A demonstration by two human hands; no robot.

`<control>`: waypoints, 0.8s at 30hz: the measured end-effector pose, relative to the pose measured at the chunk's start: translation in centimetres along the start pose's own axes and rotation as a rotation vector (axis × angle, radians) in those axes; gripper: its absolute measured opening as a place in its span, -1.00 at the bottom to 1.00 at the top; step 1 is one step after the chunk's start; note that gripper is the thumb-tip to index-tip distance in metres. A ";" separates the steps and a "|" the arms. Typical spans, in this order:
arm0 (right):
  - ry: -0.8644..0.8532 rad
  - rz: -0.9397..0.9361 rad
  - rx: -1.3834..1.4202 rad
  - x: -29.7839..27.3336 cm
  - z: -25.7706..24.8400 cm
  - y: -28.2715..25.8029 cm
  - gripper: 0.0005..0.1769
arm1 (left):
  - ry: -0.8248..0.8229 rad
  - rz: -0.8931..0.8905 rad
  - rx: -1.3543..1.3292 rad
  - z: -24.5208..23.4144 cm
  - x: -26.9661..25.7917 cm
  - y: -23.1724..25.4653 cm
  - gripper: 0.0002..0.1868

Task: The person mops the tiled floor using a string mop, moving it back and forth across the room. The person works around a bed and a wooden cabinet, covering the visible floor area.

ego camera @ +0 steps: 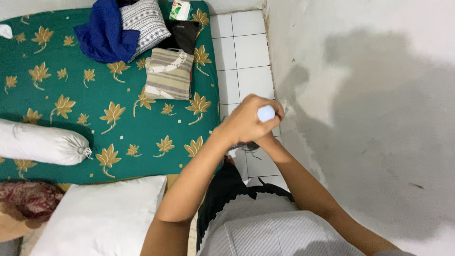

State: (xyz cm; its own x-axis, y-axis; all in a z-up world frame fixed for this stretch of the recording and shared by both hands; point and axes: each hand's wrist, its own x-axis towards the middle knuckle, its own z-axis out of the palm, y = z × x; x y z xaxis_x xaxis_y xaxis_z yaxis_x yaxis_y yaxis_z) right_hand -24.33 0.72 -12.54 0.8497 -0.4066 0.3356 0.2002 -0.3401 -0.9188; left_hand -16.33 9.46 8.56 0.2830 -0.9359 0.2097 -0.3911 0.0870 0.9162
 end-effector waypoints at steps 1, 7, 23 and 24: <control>-0.026 0.023 0.015 -1.2 -0.9 0.7 -0.69 | 0.013 0.037 -0.029 1.1 -0.5 -0.2 -0.83; -0.272 0.176 -0.117 -8.2 -5.0 9.2 -0.82 | 0.101 0.093 -0.103 8.1 -4.8 -0.9 -0.90; -0.153 0.005 0.191 -13.6 0.3 0.1 -0.65 | 0.288 -0.163 0.166 11.1 -12.4 6.7 -0.81; -0.185 -0.014 0.222 -14.1 0.5 -0.5 -0.59 | 0.263 -0.180 0.185 11.3 -12.3 7.2 -0.80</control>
State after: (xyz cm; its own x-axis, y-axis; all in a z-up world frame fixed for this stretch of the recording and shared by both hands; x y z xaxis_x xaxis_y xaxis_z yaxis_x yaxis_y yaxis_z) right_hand -36.19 7.07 -16.93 0.9164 -0.2349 0.3241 0.2973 -0.1424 -0.9441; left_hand -32.55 17.76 8.75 0.5678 -0.8087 0.1535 -0.4598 -0.1568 0.8741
